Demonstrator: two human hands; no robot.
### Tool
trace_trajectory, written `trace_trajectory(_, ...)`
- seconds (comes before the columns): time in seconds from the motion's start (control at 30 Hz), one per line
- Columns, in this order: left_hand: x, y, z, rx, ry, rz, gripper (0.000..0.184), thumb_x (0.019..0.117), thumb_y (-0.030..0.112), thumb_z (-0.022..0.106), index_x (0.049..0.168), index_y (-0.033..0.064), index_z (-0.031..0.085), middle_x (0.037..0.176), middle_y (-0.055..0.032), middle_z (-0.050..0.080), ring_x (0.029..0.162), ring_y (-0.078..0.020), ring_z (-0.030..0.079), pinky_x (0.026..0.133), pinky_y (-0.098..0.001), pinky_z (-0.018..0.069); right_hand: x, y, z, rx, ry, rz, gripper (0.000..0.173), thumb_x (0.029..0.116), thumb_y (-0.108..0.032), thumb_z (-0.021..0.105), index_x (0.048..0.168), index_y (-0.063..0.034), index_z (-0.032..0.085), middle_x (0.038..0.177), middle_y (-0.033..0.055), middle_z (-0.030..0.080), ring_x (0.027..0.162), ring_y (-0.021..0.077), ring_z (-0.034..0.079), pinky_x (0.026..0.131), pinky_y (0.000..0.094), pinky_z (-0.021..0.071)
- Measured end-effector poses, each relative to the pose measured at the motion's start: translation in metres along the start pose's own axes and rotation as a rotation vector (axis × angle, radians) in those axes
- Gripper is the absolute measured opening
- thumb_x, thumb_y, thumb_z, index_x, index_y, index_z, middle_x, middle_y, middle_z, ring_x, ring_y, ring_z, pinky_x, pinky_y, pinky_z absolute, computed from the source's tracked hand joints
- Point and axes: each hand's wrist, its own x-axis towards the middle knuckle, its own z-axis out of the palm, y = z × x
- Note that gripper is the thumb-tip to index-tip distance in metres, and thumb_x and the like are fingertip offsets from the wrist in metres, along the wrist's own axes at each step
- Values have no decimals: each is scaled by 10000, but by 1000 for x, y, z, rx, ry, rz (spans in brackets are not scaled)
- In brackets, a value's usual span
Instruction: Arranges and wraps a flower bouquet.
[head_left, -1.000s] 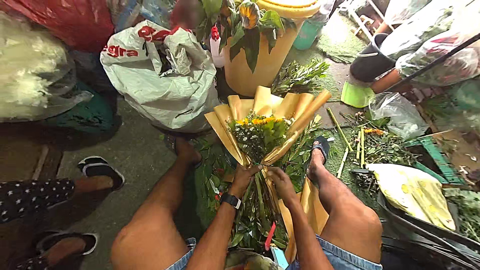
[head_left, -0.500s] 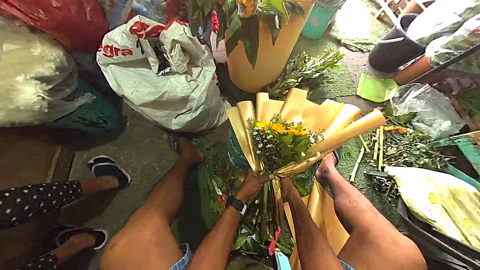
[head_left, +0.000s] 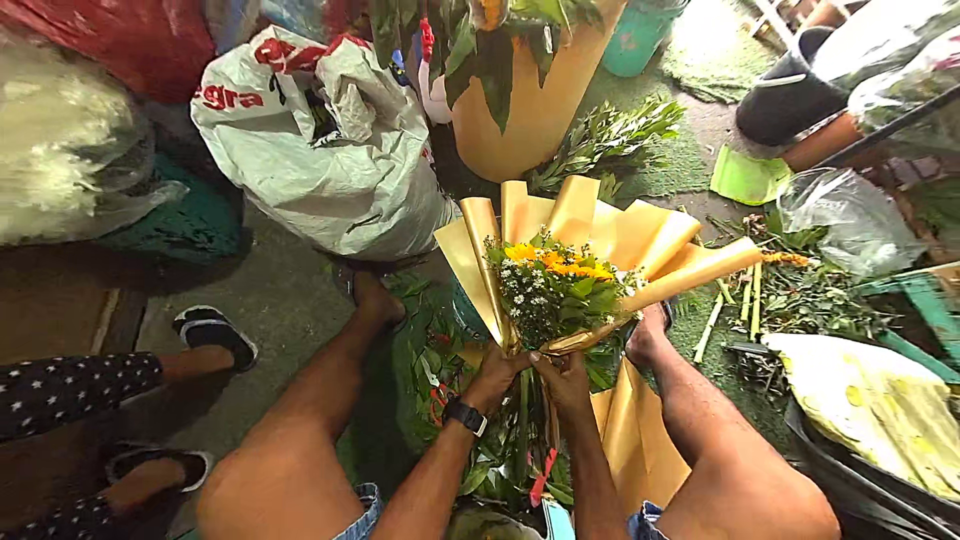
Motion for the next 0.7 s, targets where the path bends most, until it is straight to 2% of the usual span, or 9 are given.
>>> trace_trajectory(0.07,-1,4,-4,-6,-39,-7,636,778,99,871,1293,-46,526,1109,-123,698,1013,-165,691,937,-339,584,2,0,0,26,-3,-32,787,797,-135,833,1442,29,413,1228,158,649,1100,192,665,949,329,583)
trace_trajectory(0.23,-2,11,-9,-57,-74,-36,668,765,85,887,1317,-38,532,1157,-133,702,1066,-190,691,967,-362,583,10,4,-2,42,-38,-74,819,761,-147,837,1453,11,427,1243,141,652,1127,198,655,969,357,574)
trace_trajectory(0.37,0,12,-16,-73,-134,-46,673,766,62,878,1339,-26,536,1193,-131,701,1106,-204,684,991,-380,576,10,7,-2,42,-78,-112,812,778,-167,820,1460,13,418,1282,146,635,1160,203,642,982,359,569)
trace_trajectory(0.47,0,14,-18,-81,-157,-81,713,783,76,869,1385,-10,496,1235,-123,682,1143,-193,666,1012,-370,562,11,4,0,37,-84,-103,818,776,-154,813,1464,19,405,1275,150,645,1146,202,655,976,359,574)
trace_trajectory(0.53,0,14,-17,-107,-152,-110,669,802,67,847,1369,-9,501,1209,-126,687,1102,-192,674,981,-366,566,13,2,0,37,-88,-86,837,785,-137,812,1487,21,385,1270,153,652,1136,197,661,973,347,574)
trace_trajectory(0.63,0,13,-15,-120,-125,-116,647,813,47,820,1368,-16,493,1195,-133,686,1082,-196,678,964,-368,574,22,8,-11,120,-193,-82,892,827,-254,792,1519,28,307,1324,156,614,1172,201,637,997,367,558)
trace_trajectory(0.67,-1,12,-14,-104,-109,-117,647,813,51,814,1371,-17,493,1191,-131,684,1077,-193,677,958,-368,577,27,10,-17,172,-242,-56,885,858,-349,751,1523,10,290,1344,131,597,1190,187,618,1003,369,549)
trace_trajectory(0.7,-1,10,-14,-93,-100,-121,648,814,56,815,1371,-21,493,1190,-134,684,1078,-193,677,961,-369,577,31,12,-21,220,-247,-2,794,889,-401,670,1495,-14,334,1313,96,612,1171,166,620,981,359,554)
